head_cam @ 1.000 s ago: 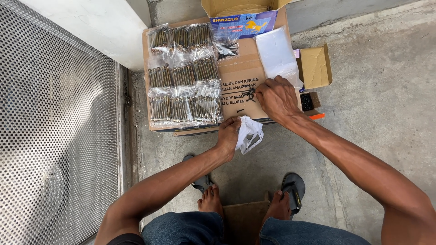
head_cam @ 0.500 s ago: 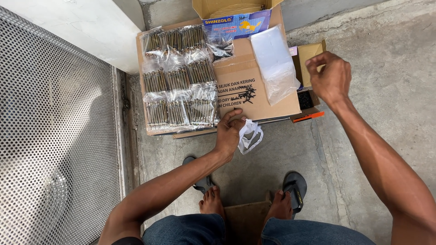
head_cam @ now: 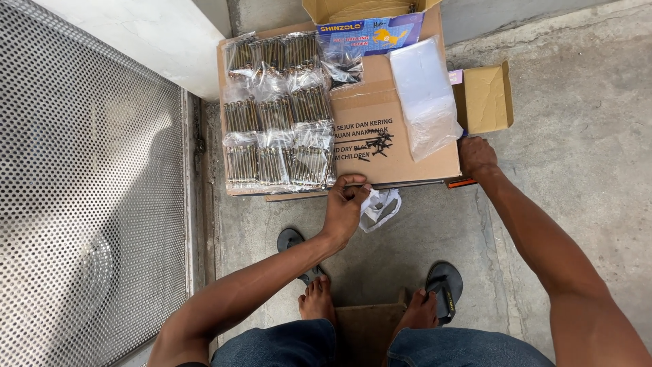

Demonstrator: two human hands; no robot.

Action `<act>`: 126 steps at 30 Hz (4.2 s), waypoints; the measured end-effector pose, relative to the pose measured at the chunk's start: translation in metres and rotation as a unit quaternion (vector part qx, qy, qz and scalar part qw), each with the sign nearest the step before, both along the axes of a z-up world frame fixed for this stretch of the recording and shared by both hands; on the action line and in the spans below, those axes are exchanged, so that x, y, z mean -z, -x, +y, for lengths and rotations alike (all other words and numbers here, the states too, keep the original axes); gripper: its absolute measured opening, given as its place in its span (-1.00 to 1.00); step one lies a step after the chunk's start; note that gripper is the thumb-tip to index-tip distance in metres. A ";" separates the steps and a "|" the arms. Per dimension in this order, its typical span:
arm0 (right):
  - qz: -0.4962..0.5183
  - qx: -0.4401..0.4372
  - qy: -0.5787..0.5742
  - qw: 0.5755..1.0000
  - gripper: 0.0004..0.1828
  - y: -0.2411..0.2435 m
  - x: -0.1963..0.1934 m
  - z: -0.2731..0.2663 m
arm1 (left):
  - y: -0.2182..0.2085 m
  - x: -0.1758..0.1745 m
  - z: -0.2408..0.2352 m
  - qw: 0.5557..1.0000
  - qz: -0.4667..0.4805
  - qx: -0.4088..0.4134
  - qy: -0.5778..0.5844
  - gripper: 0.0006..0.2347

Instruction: The person sits on the floor and repeatedly wipes small metal parts with a white cloth. They pick up each part, wipe it, and place it into a small cardboard box next to a larger box containing packaged parts.

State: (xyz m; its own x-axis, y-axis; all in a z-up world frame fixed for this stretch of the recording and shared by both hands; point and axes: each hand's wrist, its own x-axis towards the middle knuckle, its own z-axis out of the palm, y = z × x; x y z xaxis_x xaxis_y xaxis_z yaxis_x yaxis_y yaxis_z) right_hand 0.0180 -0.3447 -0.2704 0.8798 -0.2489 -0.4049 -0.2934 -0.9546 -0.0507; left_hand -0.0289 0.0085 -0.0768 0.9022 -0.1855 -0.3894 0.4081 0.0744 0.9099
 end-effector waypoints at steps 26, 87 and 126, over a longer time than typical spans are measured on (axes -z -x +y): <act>-0.227 -0.244 0.081 0.939 -0.04 0.017 0.322 -0.098 | -0.010 -0.003 -0.011 0.997 0.043 0.009 0.061 -0.76; -0.094 0.078 -0.634 0.764 -0.90 0.041 -0.280 0.157 | -0.026 -0.050 -0.023 0.976 0.040 0.012 0.213 -0.93; -0.153 0.060 -0.634 0.755 -0.91 0.048 -0.313 0.167 | -0.026 -0.066 -0.017 0.983 -0.020 0.006 0.184 -0.88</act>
State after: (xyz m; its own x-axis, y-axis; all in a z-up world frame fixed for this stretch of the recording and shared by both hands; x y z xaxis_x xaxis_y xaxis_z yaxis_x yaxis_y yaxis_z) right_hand -0.0298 -0.1777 0.0430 0.9825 0.0839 -0.1662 -0.1626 -0.0482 -0.9855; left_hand -0.0027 -0.0086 -0.0110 0.9125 -0.3169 -0.2587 0.3753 0.3967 0.8377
